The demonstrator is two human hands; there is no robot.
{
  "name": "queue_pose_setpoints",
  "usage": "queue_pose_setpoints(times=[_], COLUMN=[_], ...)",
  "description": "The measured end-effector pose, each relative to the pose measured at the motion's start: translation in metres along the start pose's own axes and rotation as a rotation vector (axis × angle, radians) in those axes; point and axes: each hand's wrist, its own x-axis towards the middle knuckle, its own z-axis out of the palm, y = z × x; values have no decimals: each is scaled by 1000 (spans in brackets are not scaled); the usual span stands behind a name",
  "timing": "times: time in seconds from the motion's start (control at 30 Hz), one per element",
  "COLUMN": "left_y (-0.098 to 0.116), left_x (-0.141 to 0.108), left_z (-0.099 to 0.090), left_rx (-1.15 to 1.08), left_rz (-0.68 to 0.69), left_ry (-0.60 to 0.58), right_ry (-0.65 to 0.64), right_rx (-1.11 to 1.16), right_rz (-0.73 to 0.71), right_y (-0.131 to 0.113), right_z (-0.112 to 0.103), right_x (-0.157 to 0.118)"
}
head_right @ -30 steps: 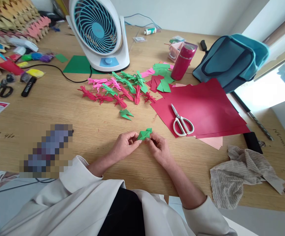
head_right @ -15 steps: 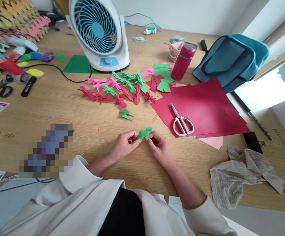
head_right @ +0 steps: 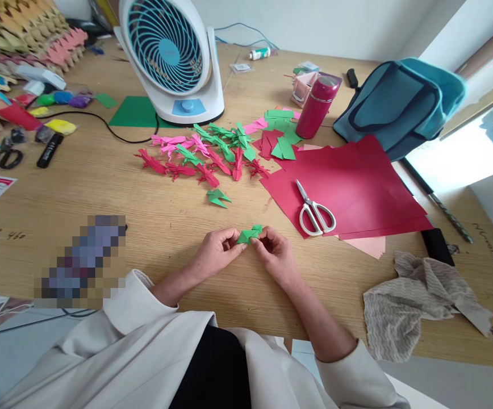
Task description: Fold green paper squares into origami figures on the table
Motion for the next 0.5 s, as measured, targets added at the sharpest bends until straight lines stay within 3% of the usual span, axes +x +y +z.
queue_pose_setpoints(times=[0.27,0.5], left_y=[0,2], left_x=[0,0], left_z=[0,-1], left_rx=[24,4], left_rz=[8,-16], left_ry=[-10,-18], right_ry=[2,-8], right_rx=[47,-49], right_rz=[-3,5], right_y=[-5,-14], right_z=[0,-4], right_x=[0,0])
